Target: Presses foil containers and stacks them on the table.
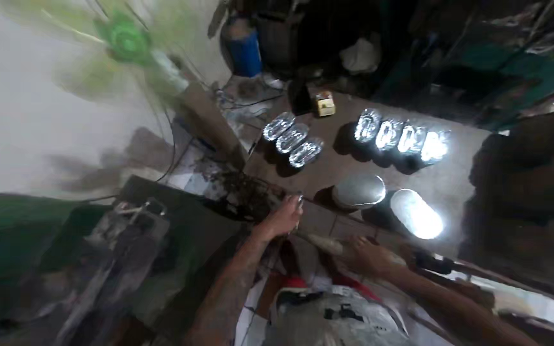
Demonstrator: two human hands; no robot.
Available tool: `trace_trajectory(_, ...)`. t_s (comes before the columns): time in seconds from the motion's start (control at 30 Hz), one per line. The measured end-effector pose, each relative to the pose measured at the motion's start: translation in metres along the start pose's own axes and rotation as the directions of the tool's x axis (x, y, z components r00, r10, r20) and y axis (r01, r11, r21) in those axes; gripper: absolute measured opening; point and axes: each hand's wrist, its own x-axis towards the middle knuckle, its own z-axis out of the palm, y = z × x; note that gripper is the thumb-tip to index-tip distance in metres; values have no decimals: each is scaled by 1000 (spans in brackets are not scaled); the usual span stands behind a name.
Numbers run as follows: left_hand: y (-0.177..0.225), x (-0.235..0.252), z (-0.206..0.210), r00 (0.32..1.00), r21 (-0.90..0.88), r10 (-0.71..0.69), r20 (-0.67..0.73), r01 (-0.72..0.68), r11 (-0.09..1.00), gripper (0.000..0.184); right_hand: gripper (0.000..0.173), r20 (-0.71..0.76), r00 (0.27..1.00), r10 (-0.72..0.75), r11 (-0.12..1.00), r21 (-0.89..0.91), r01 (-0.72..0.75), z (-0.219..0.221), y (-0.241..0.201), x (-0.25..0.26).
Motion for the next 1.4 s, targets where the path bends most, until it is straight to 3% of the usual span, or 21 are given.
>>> trace_trajectory(0.07,19,66,3,995,190,75,67,-87,978,48,83,-55,995,77,996,55,-74,43,43,15)
trace_trajectory(0.17,42,133,3,976,351,187,115,-216,911,45,87,-40,999,36,998,56,-34,58,67,31)
trace_trajectory(0.33,43,185,-13,963,407,201,178,-258,876,47,78,183,949,255,942,176,-287,67,92,54)
trace_trajectory(0.4,22,190,-18,958,438,215,188,-278,855,50,82,188,953,236,944,187,-271,59,78,44)
trace_trajectory(0.5,6,195,-29,942,446,258,213,-329,832,53,75,38,986,162,968,189,-166,43,60,31)
trace_trajectory(0.6,21,186,-29,929,427,299,216,-365,827,47,53,-180,963,199,902,418,-109,27,40,1)
trace_trajectory(0.63,26,184,-27,930,448,293,223,-365,816,48,44,-317,925,209,873,487,-30,13,30,-17)
trace_trajectory(0.7,22,189,-24,920,484,302,248,-388,784,49,40,-667,721,186,928,361,94,-12,16,-45)
trace_trajectory(0.73,18,194,-22,917,498,307,253,-396,772,49,41,-774,615,151,970,235,58,-25,22,-49)
trace_trajectory(0.8,23,190,-23,921,503,317,226,-389,772,50,54,-845,529,86,996,59,-67,-51,50,-43)
trace_trajectory(0.87,47,163,-24,935,430,331,131,-354,830,46,58,-790,608,79,994,21,-103,-62,80,-26)
trace_trajectory(0.93,76,127,-16,918,355,397,29,-380,854,40,45,-761,646,58,998,68,-10,-57,93,-20)
trace_trajectory(1.0,109,110,11,910,379,415,22,-391,839,44,47,-763,645,49,977,172,129,-58,106,-26)
trace_trajectory(1.07,129,117,51,942,468,306,138,-334,818,57,48,-722,691,40,922,293,253,-58,114,-33)
trace_trajectory(1.13,129,140,73,922,494,249,297,-371,786,60,46,-718,696,7,895,315,316,-62,114,-38)
trace_trajectory(1.23,129,166,53,786,229,251,565,-442,867,31,45,-735,677,-50,896,266,355,-67,117,-40)
trace_trajectory(1.3,132,176,36,676,107,231,699,-419,902,29,44,-749,660,-63,874,277,399,-64,118,-38)
trace_trajectory(1.4,137,184,27,624,67,224,749,-407,911,22,37,-779,626,-40,867,284,409,-60,119,-36)
